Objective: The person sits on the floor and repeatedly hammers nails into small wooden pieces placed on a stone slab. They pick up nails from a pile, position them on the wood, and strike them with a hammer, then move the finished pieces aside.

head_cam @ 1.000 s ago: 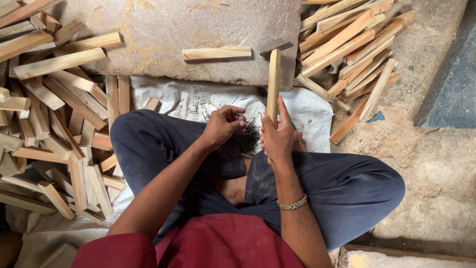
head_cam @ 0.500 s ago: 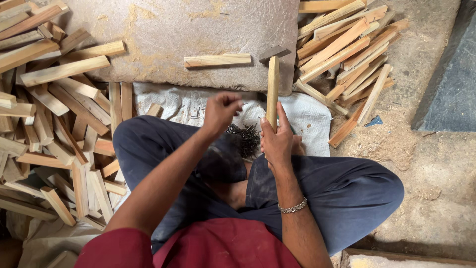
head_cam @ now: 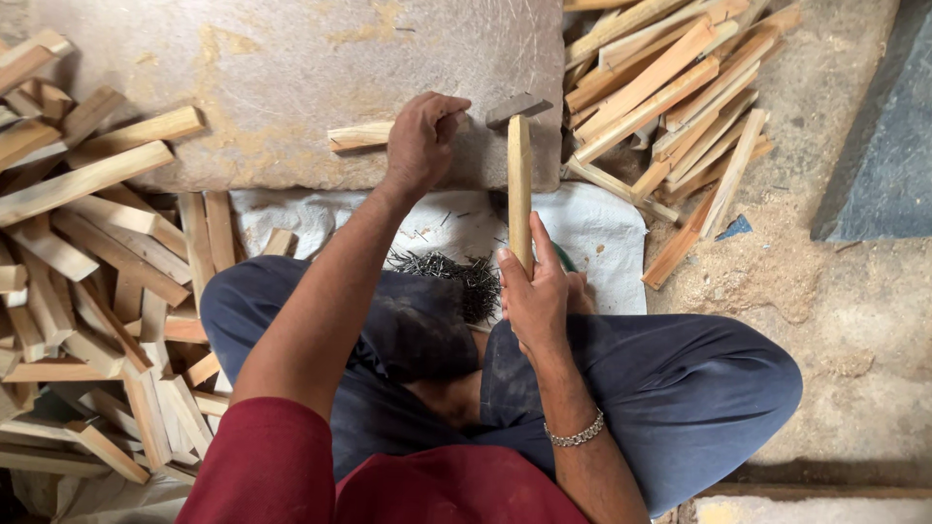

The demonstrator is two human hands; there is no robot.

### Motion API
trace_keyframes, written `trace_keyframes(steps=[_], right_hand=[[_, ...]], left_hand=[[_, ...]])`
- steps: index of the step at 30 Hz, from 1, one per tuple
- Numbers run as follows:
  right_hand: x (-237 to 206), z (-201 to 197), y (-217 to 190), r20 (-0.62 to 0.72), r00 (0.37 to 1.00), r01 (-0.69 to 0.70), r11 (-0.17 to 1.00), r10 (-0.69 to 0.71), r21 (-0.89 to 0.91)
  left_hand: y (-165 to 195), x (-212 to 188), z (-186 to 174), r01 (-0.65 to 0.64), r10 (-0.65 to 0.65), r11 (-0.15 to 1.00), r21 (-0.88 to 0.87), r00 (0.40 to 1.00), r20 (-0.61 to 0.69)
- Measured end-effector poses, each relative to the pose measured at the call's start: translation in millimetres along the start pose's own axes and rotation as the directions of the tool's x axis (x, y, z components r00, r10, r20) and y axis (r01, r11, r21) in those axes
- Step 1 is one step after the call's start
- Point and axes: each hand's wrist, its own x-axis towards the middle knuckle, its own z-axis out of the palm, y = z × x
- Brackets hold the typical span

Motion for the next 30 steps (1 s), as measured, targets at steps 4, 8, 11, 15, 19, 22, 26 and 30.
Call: trace_keyframes(steps=[4, 8, 11, 15, 19, 22, 26, 30], right_hand=[[1, 1, 0, -0.007, 1.0, -0.012, 1.0, 0.012, 0.001], [2, 2, 0, -0.005, 1.0, -0.014, 1.0, 0.014, -0.008], [2, 2, 1, 0.001, 1.0, -0.004, 1.0, 0.004, 0.0], [3, 0, 5, -0.01, 1.0, -0.016, 0.998, 0.016, -0.056], [3, -1, 7, -0.001, 0.994, 0.11, 0.965, -0.114, -0.236], [4, -5, 3, 0.076, 0.916, 0.377, 0.783, -0.394, -0.495], [-4, -8, -7, 0.123, 0.847, 0.485, 0.659, -0.516, -0.574], [-12, 1, -17, 0.147, 0.748, 0.583, 0.534, -0.647, -0.613]], left_hand=[[3, 0, -1, 0.026, -0.026, 1.0, 0.006, 1.0, 0.007], [0, 0, 0, 0.003, -0.003, 1.0, 0.018, 1.0, 0.0], [-4, -1, 6, 0.002, -0.001, 0.999, 0.05, 1.0, -0.017], [-9, -3, 15, 0.003, -0.001, 0.996, 0.085, 1.0, -0.021], [-5, -4, 15, -0.048, 0.055, 0.992, 0.117, 0.997, -0.061], [0, -5, 9, -0.063, 0.073, 0.989, 0.133, 0.995, -0.073], [5, -8, 2, -0.086, 0.095, 0.992, 0.094, 0.99, -0.1], [2, -6, 3, 0.042, -0.048, 0.995, -0.093, 0.997, -0.066]])
